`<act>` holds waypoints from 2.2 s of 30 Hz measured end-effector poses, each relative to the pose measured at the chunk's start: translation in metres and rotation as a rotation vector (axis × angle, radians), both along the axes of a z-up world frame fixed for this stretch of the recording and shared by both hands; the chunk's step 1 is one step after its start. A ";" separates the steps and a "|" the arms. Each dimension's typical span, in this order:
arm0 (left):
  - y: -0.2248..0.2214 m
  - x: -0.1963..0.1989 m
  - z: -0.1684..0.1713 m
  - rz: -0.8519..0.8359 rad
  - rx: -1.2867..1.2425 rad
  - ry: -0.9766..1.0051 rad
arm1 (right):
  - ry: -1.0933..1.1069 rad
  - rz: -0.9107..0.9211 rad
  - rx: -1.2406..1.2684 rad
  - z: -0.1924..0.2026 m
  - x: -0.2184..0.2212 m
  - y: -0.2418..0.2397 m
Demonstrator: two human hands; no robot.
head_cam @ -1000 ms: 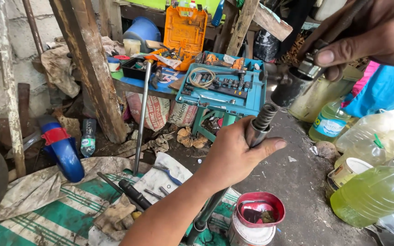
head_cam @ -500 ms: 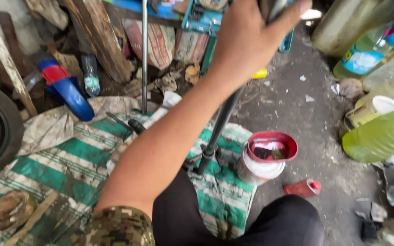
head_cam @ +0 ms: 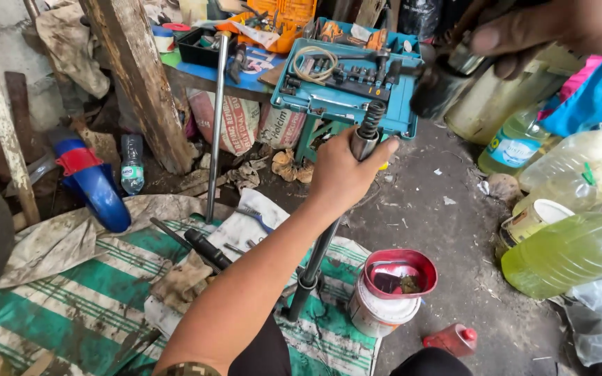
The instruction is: Assembling and securing internal components of a motorcycle front fork, including the damper rod and spring.
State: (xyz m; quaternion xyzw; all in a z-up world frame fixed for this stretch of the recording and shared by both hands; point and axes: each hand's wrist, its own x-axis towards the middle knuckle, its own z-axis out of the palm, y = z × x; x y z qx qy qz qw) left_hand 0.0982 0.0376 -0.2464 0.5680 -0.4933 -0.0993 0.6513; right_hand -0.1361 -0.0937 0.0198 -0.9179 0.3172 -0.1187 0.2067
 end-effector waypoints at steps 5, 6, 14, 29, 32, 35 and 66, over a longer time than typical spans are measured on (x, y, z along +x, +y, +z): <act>0.016 -0.006 0.011 -0.056 0.153 -0.015 | 0.019 0.014 -0.064 -0.011 0.078 0.071; 0.016 -0.006 0.012 -0.054 0.151 -0.015 | 0.019 0.016 -0.066 -0.012 0.078 0.056; 0.017 -0.012 0.023 -0.068 0.200 -0.016 | -0.010 0.057 -0.007 0.000 0.089 0.070; 0.016 -0.023 0.021 -0.104 0.196 -0.005 | 0.105 -0.023 -0.016 -0.008 0.101 0.118; 0.015 -0.023 0.017 -0.089 0.102 0.006 | 0.109 -0.052 -0.013 -0.013 0.097 0.112; 0.016 -0.022 0.017 -0.058 0.027 -0.018 | 0.098 -0.001 -0.016 -0.017 0.093 0.100; 0.027 -0.031 0.016 -0.121 0.013 0.027 | 0.237 -0.032 0.008 -0.021 0.098 0.117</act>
